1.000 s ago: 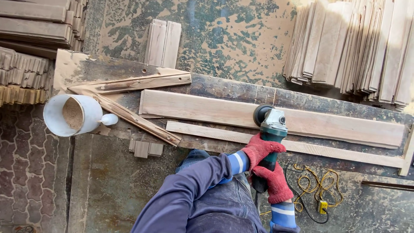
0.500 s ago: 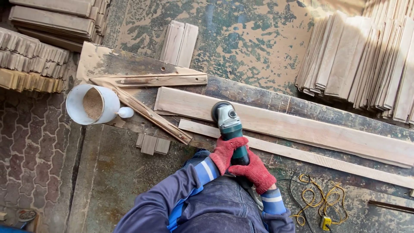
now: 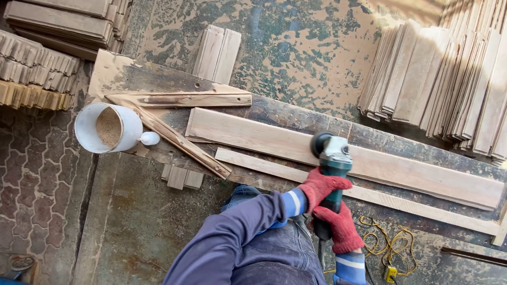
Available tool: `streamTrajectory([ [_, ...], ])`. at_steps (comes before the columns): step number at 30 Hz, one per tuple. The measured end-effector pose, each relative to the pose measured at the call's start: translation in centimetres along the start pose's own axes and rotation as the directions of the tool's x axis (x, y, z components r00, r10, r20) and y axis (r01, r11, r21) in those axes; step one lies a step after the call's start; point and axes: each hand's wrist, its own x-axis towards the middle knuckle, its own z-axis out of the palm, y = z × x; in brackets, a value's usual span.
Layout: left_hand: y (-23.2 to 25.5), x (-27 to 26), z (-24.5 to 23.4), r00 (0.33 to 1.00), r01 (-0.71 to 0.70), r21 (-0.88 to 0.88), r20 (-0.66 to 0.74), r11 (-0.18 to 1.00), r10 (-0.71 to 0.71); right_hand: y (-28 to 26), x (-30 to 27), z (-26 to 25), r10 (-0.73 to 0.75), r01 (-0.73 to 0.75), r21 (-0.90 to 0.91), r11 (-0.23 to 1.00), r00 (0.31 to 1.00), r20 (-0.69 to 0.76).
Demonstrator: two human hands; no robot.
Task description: Sanding the surface of a wooden plank using an angle grinder equipped with a sanding disc.
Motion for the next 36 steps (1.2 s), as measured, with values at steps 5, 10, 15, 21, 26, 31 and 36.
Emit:
streamTrajectory([
  [5,0.9,-0.2,1.8,0.993,0.074,0.143,0.086,0.987,-0.087,1.3,0.7,-2.4,0.006,-0.003,0.042,0.999,0.997,-0.076],
  [10,2.4,-0.8,-1.6,0.999,0.039,0.027,-0.037,0.999,-0.038,-1.0,0.2,2.4,-0.030,0.031,-0.023,0.999,0.998,0.046],
  [15,5.2,-3.6,-9.2,0.984,-0.081,-0.193,-0.174,0.978,0.047,-4.2,0.2,11.0,0.043,-0.013,-0.229,0.973,0.991,0.125],
  [21,6.9,-7.2,-17.8,0.946,-0.265,-0.308,-0.264,0.914,0.186,-5.3,1.5,19.1,0.095,0.098,-0.507,0.857,0.935,0.343],
  [26,6.2,-4.4,-16.4,0.722,0.108,-0.118,-0.674,0.987,-0.159,-5.3,0.8,21.1,0.091,0.138,-0.702,0.699,0.956,0.279],
  [31,3.9,-2.1,-10.6,0.882,0.018,-0.157,-0.463,0.987,-0.089,-4.8,-0.4,14.4,-0.024,0.065,-0.392,0.917,0.994,0.109],
  [36,-2.0,1.8,-2.2,0.976,0.100,-0.041,-0.192,0.994,-0.106,0.0,-0.8,4.6,-0.051,0.035,-0.146,0.989,0.993,-0.107],
])
